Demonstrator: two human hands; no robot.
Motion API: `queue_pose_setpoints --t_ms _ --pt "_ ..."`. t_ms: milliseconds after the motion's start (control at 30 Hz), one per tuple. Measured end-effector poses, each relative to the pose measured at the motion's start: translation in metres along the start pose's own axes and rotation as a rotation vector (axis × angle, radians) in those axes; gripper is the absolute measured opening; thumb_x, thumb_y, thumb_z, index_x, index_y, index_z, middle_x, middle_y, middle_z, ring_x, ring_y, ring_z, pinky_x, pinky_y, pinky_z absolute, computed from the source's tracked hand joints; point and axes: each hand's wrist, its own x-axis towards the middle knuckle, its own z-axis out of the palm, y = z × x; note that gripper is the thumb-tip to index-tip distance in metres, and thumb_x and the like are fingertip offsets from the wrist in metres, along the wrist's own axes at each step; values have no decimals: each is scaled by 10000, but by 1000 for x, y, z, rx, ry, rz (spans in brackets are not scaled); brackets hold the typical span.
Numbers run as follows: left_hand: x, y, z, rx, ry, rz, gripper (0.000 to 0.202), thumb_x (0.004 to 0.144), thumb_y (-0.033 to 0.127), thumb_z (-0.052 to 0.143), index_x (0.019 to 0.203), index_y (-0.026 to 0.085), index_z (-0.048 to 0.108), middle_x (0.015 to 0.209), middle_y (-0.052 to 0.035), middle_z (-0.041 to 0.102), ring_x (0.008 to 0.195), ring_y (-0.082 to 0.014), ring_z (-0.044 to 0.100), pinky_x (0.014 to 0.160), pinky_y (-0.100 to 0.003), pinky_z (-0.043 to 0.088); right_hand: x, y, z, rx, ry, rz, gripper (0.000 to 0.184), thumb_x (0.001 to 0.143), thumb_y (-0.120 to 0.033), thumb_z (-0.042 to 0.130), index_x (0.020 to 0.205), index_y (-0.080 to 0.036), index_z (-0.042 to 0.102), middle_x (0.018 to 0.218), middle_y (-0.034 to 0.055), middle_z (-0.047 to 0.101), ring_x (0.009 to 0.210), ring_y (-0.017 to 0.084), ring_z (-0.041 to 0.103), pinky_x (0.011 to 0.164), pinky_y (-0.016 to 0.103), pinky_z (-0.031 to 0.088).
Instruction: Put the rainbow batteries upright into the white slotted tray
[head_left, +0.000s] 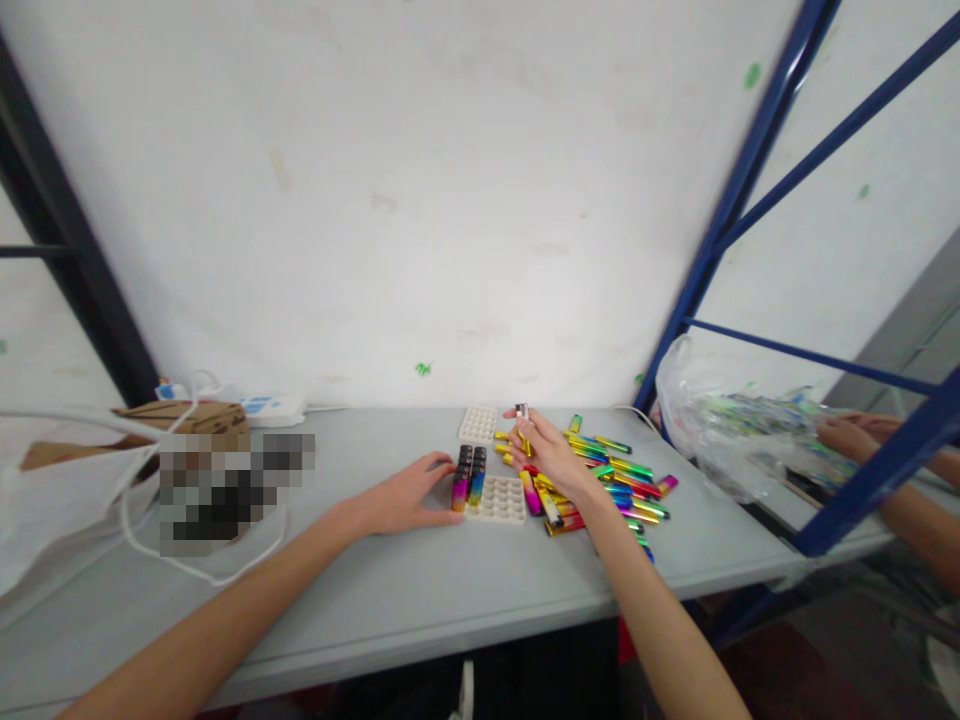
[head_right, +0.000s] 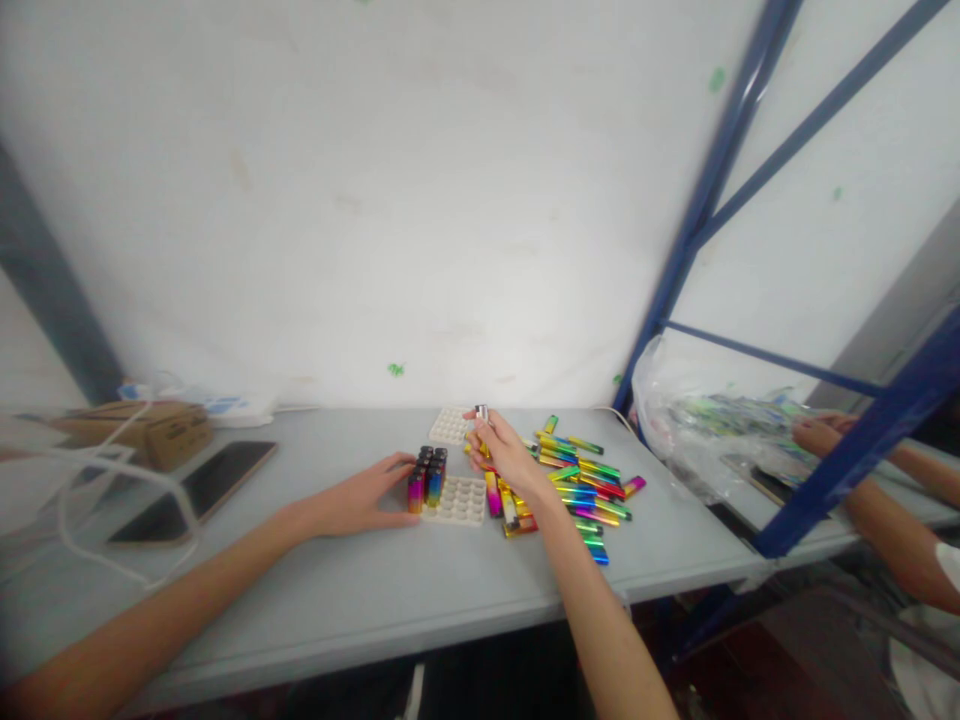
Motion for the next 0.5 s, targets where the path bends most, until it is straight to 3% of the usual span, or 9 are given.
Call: queue_pose_setpoints --t_ms 100,167,333,500 --pt "0 0 0 4 6 0 694 848 647 677 1375 214 549 1426 -119 524 1317 -321 523 1171 -437 394 5 11 4 -29 108 41 463 883 -689 577 1003 -244 541 621 -100 324 452 63 279 421 170 296" --pt "0 0 0 5 4 -3 693 851 643 679 1376 210 547 1426 -121 523 1323 -320 519 1175 -437 391 6 17 5 -145 245 42 515 871 -741 542 850 -228 503 581 -95 303 433 64 255 394 177 247" --pt "-1 3 -1 17 -12 -9 690 869 637 663 1396 213 525 1438 -125 508 1326 -311 515 1175 -439 388 3 17 1 -498 511 -88 620 848 -751 548 589 -223 349 529 -51 303 475 91 322 457 230 338" --pt "-1 3 -1 12 -20 -18 701 860 647 664 1396 217 520 1444 -124 502 1328 -315 511 1174 -446 383 -3 5 7 -574 538 -104 579 866 -656 520 521 -239 316 509 -29 298 482 108 333 481 257 372"
